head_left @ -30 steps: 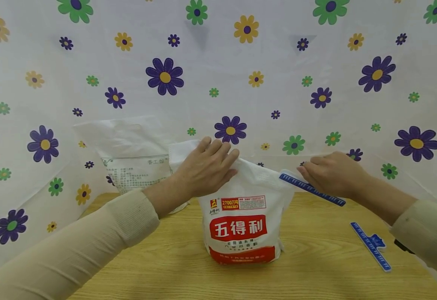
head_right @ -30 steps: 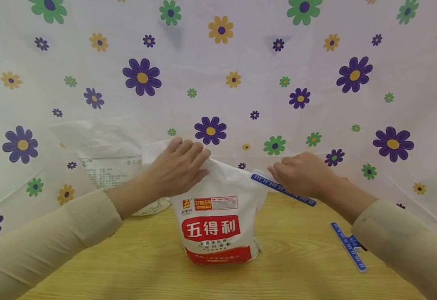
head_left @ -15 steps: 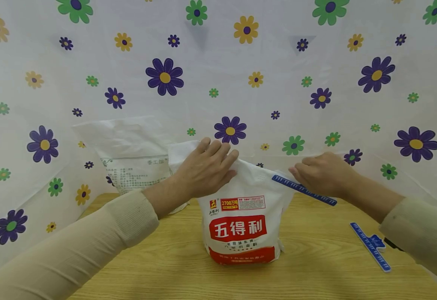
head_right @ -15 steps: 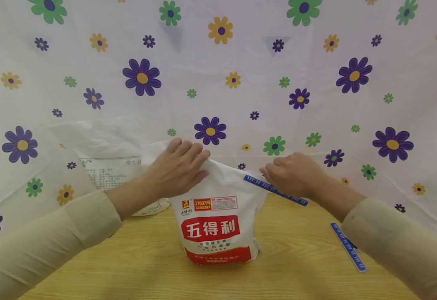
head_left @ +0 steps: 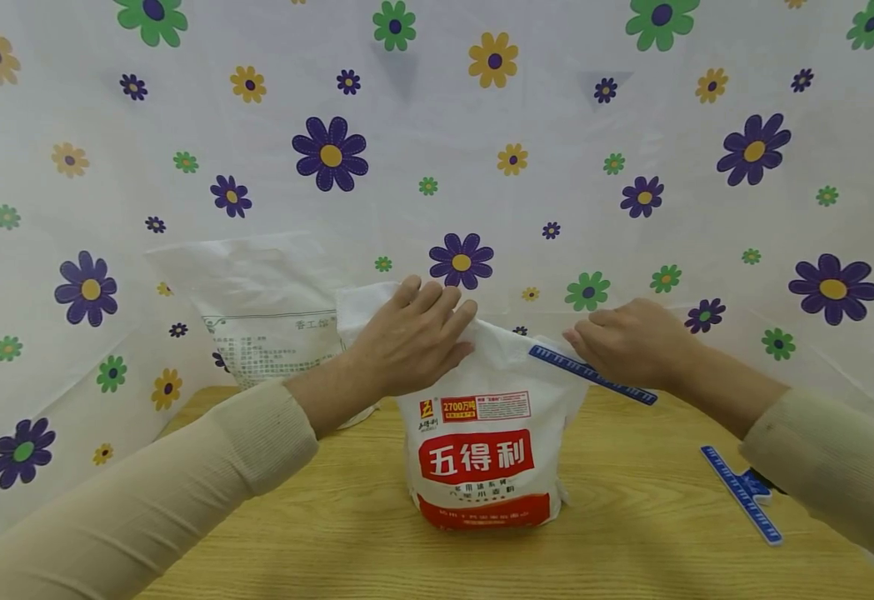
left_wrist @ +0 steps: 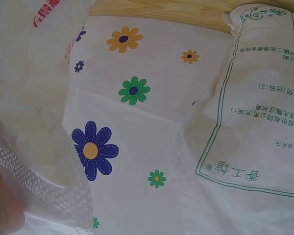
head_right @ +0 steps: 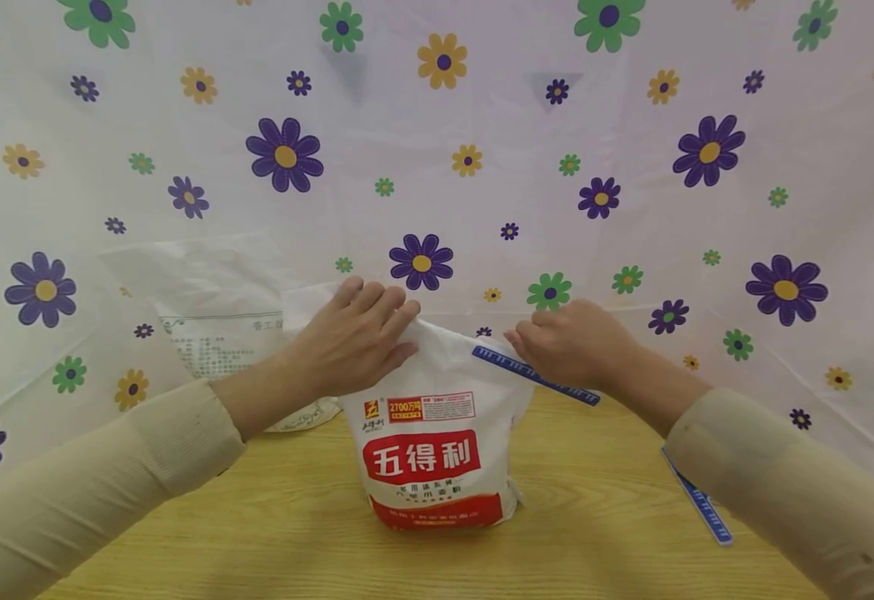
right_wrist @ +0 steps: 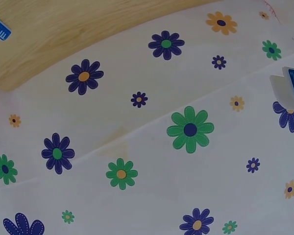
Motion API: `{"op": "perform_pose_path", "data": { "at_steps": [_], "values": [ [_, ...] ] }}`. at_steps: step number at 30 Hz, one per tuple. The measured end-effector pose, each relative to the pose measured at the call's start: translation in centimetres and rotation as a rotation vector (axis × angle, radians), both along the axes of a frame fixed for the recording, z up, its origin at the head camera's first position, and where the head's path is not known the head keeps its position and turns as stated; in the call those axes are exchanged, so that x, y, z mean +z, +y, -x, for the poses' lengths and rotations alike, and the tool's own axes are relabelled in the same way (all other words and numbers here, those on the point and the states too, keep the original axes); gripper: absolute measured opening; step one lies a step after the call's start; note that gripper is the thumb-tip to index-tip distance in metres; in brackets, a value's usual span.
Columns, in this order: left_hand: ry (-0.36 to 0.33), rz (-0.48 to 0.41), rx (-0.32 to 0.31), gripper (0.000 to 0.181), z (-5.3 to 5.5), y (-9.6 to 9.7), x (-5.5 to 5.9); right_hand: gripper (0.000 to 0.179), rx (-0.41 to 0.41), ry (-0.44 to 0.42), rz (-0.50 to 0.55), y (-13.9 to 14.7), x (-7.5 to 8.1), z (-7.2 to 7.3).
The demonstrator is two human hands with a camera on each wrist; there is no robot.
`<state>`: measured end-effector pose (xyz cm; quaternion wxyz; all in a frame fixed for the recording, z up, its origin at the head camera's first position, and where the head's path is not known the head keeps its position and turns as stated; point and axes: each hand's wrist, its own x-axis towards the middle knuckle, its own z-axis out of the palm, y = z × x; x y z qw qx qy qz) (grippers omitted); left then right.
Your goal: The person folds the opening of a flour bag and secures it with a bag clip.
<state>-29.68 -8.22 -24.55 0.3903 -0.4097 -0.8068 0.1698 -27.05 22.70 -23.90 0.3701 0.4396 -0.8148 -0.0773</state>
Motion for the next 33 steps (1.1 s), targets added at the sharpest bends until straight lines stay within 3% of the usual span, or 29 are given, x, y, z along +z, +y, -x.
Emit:
{"op": "perform_pose_path", "data": {
  "at_steps": [10, 19, 28, 33],
  "values": [
    [-0.001, 0.004, 0.007, 0.043, -0.1, 0.0, 0.0, 0.028, -0.023, -0.010, -0.034, -1.7, 0.5, 0.3],
    [0.011, 0.010, 0.011, 0.044, -0.1, 0.0, 0.0, 0.039, 0.069, 0.068, -0.035, -2.6, 0.5, 1.0],
    [0.023, 0.013, 0.004, 0.045, -0.1, -0.1, -0.1, 0.026, -0.001, 0.052, -0.044, -3.9, 0.7, 1.1],
    [0.035, 0.020, 0.004, 0.047, -0.1, -0.1, -0.1, 0.028, 0.008, 0.069, -0.033, -4.6, 0.9, 1.1]
  ]
}}
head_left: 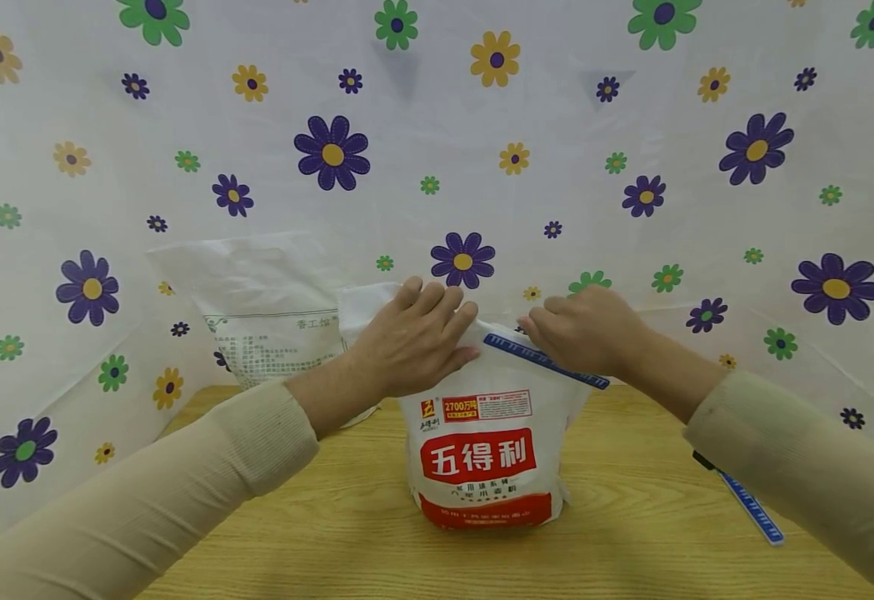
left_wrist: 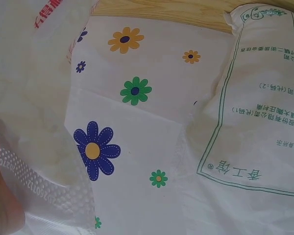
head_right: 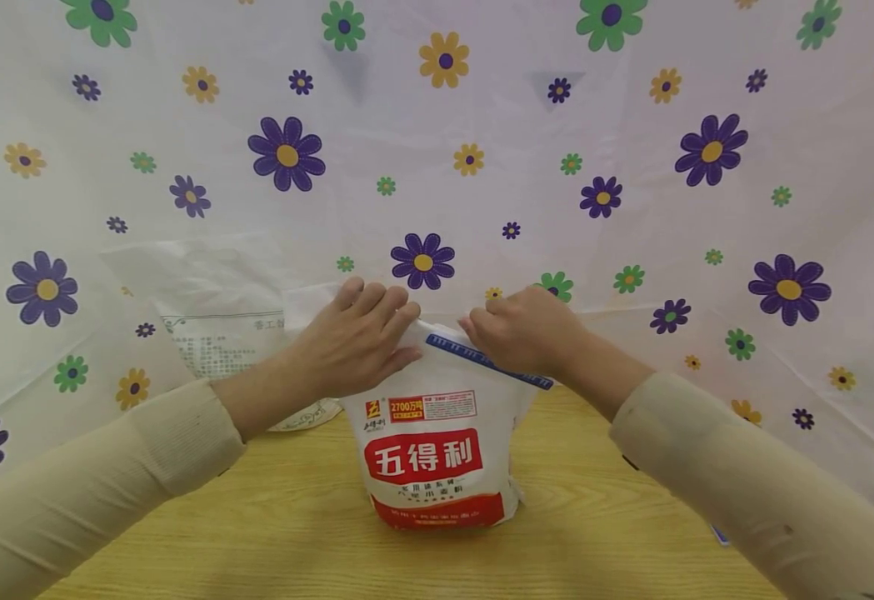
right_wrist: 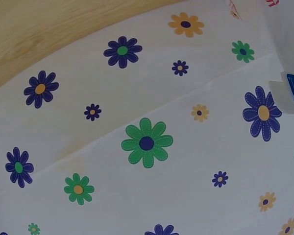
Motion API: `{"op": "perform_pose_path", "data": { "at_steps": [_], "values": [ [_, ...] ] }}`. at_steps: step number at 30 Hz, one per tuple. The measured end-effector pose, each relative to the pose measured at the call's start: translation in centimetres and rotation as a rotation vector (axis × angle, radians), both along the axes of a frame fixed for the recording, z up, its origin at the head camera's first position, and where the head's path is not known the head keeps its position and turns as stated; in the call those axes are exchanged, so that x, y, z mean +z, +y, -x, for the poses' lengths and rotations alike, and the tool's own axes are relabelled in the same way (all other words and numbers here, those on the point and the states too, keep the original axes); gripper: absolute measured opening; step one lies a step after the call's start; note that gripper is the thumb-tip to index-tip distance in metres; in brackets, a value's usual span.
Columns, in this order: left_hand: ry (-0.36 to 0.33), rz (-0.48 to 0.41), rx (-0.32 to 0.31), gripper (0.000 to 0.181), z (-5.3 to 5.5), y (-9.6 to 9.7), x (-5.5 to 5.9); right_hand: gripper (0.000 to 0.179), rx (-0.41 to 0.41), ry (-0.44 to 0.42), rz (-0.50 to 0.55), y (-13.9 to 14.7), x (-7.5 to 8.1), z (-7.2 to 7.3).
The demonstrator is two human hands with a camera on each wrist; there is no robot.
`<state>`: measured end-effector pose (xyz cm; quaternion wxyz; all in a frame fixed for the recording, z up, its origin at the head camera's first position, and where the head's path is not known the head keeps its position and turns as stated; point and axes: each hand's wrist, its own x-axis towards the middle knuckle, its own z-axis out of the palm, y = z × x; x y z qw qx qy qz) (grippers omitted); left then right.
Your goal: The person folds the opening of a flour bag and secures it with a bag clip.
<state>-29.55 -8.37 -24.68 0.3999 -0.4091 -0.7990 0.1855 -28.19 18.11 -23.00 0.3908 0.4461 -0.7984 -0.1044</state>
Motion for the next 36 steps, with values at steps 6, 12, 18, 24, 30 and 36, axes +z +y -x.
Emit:
{"op": "perform_pose_path", "data": {
  "at_steps": [6, 12, 18, 24, 30, 36],
  "values": [
    [0.000, 0.004, 0.005, 0.048, -0.1, 0.0, 0.1, 0.028, 0.026, 0.040, 0.013, -0.8, 0.1, 0.4],
    [-0.001, -0.004, -0.002, 0.048, -0.1, -0.1, 0.0, 0.029, 0.016, 0.041, 0.021, -1.7, 0.4, 0.4],
    [-0.002, -0.015, 0.004, 0.050, -0.1, -0.1, 0.1, 0.033, 0.042, 0.051, 0.013, -2.8, 1.0, 0.6],
    [0.002, -0.015, -0.004, 0.049, -0.2, 0.1, 0.2, 0.034, 0.003, 0.042, -0.010, -3.1, 1.2, 0.6],
    [0.001, -0.012, 0.010, 0.048, -0.1, 0.3, 0.3, 0.037, -0.020, 0.043, -0.057, -3.2, 1.4, 0.6],
    [-0.008, -0.033, -0.017, 0.055, -0.1, -0.1, 0.2, 0.034, -0.003, 0.011, 0.022, -2.8, 1.3, 0.6]
  ]
}}
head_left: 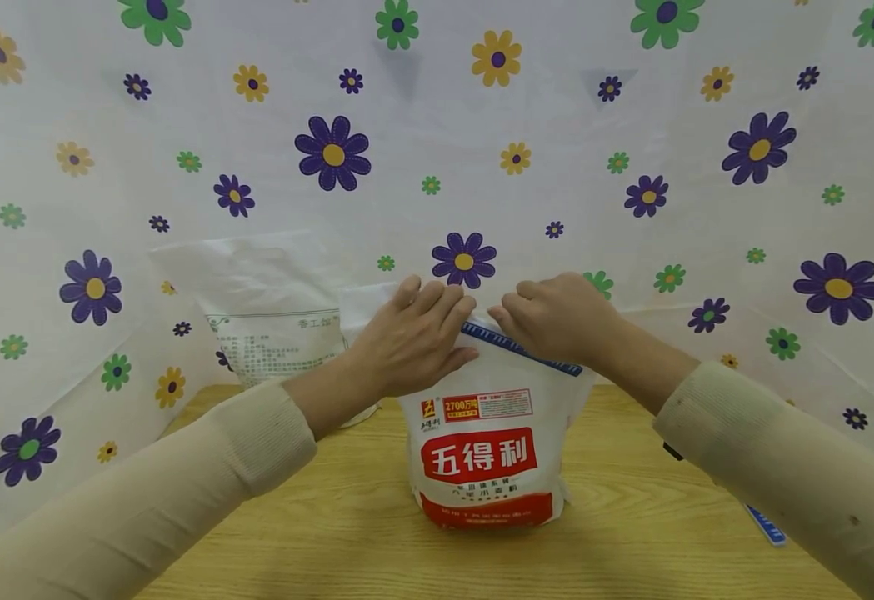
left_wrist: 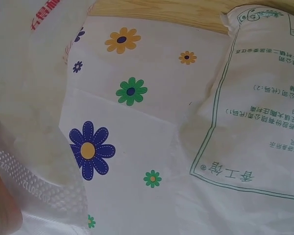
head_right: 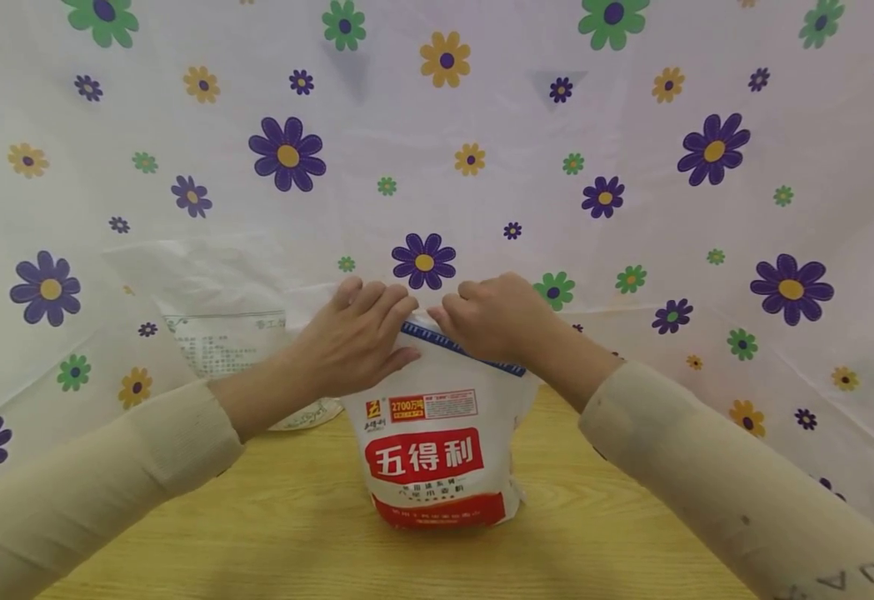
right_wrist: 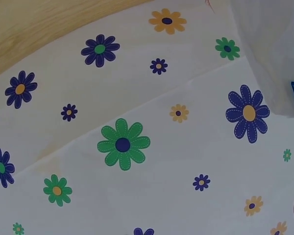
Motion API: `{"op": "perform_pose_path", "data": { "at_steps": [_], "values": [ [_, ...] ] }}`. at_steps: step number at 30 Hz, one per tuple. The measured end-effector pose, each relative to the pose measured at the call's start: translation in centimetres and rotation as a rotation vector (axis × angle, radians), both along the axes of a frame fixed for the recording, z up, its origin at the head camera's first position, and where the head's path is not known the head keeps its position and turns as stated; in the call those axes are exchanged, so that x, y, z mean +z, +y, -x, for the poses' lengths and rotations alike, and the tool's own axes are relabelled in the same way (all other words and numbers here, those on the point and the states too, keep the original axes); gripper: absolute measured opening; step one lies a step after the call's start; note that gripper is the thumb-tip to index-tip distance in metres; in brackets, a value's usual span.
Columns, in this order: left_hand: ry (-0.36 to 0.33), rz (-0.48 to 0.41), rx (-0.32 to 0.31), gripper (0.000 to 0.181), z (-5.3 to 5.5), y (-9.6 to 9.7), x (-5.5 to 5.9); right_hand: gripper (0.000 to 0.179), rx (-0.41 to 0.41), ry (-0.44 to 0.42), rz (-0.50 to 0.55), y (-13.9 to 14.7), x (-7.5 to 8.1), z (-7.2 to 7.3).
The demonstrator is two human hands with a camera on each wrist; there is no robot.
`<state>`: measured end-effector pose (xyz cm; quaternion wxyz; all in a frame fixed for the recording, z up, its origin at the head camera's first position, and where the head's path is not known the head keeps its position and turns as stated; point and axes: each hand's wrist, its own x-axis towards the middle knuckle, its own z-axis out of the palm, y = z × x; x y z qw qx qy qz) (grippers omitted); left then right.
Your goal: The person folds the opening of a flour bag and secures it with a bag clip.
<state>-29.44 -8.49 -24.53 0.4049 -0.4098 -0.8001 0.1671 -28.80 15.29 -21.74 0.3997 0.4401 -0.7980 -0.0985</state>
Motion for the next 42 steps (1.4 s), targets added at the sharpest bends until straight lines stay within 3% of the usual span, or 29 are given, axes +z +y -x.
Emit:
{"op": "perform_pose_path", "data": {
  "at_steps": [9, 15, 20, 30, 38, 42],
  "values": [
    [-0.017, -0.013, 0.020, 0.074, -0.4, -1.4, -0.7, 0.030, 0.041, 0.019, 0.129, 1.4, -0.9, 0.3],
    [-0.053, -0.042, 0.027, 0.075, -0.8, -2.7, -1.3, 0.024, -0.003, -0.005, 0.135, 2.6, -2.1, 0.1],
    [-0.070, -0.076, 0.021, 0.075, -0.8, -4.2, -1.8, 0.031, -0.057, -0.030, 0.140, 3.2, -3.0, 0.1],
    [-0.167, -0.156, 0.025, 0.075, -0.9, -5.5, -2.9, 0.030, -0.181, -0.131, 0.182, 3.6, -4.1, -0.1],
    [-0.279, -0.221, 0.052, 0.077, -0.9, -5.7, -3.9, 0.033, -0.332, -0.345, 0.176, 3.8, -4.2, -0.6],
    [-0.298, -0.226, 0.059, 0.081, -0.9, -5.8, -4.3, 0.036, -0.354, -0.374, 0.173, 4.2, -4.6, -0.7]
  ]
}}
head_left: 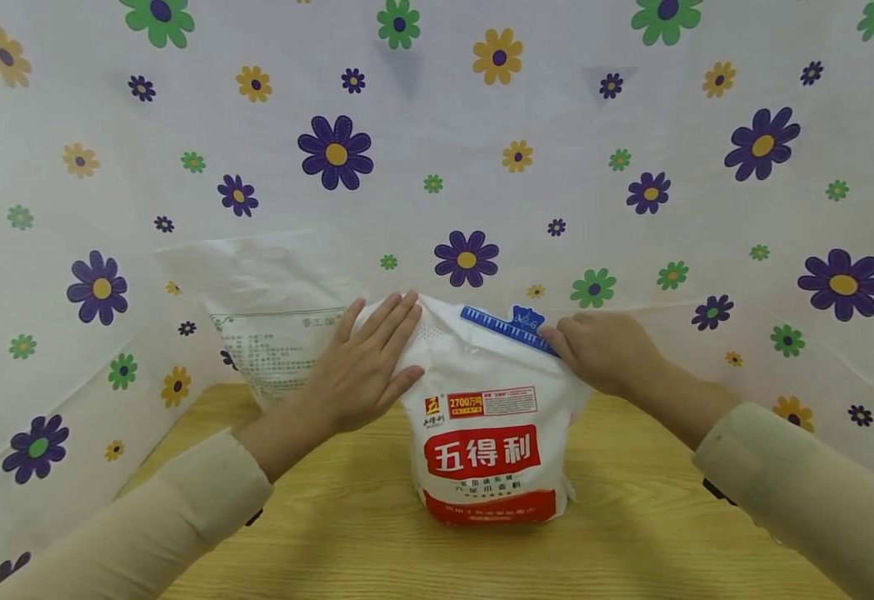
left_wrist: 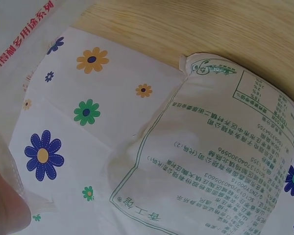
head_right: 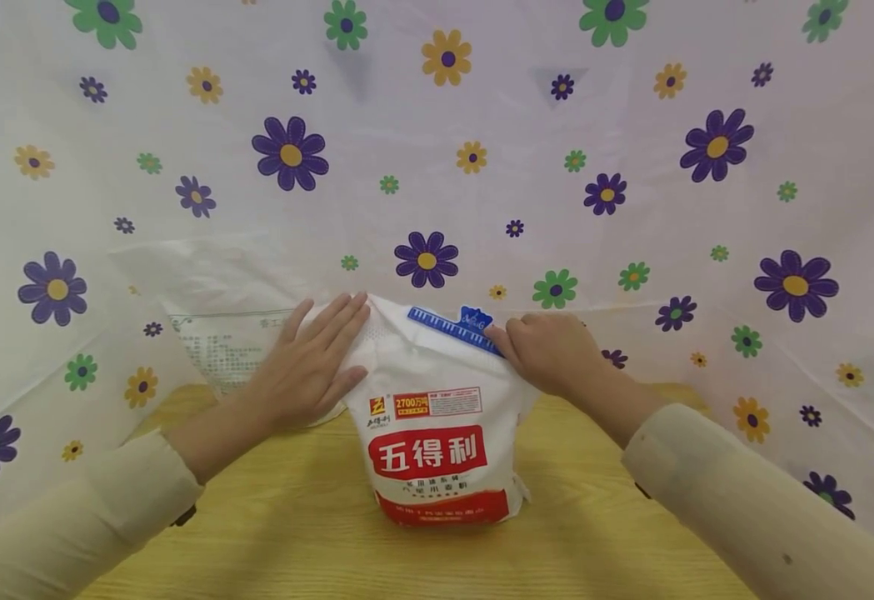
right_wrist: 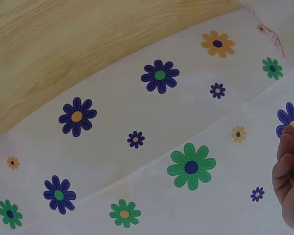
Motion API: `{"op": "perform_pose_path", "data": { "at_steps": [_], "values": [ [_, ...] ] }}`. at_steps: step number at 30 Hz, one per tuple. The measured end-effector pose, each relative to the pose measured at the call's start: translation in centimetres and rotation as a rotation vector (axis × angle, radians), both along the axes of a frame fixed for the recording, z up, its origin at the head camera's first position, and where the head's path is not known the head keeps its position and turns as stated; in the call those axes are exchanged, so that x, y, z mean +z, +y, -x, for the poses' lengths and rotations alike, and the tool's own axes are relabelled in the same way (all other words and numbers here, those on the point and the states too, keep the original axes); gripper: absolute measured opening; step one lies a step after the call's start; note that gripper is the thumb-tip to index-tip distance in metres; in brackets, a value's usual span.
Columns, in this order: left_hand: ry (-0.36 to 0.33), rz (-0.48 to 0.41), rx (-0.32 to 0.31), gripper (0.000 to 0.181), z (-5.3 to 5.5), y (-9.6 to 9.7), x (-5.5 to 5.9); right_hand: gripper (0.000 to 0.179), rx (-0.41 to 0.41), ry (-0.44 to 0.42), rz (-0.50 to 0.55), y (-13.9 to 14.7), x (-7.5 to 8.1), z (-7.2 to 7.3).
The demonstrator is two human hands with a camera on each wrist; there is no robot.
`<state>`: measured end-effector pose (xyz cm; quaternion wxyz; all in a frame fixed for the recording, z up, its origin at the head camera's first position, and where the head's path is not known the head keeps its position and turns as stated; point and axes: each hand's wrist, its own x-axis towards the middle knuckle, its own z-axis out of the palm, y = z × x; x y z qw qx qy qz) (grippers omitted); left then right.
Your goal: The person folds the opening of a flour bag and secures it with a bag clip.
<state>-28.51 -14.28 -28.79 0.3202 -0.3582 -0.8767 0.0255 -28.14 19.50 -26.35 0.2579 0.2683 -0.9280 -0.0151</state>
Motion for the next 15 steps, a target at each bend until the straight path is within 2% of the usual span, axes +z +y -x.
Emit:
{"op": "perform_pose_path", "data": {
  "at_steps": [8, 15],
  "values": [
    [0.015, -0.019, 0.006, 0.084, -0.2, -0.4, -1.0, 0.028, 0.042, 0.050, 0.016, 1.2, -1.2, -0.4],
    [0.030, -0.088, 0.018, 0.086, -0.9, -1.3, -2.3, 0.032, 0.036, 0.059, 0.011, 2.3, -2.0, -0.5]
  ]
}}
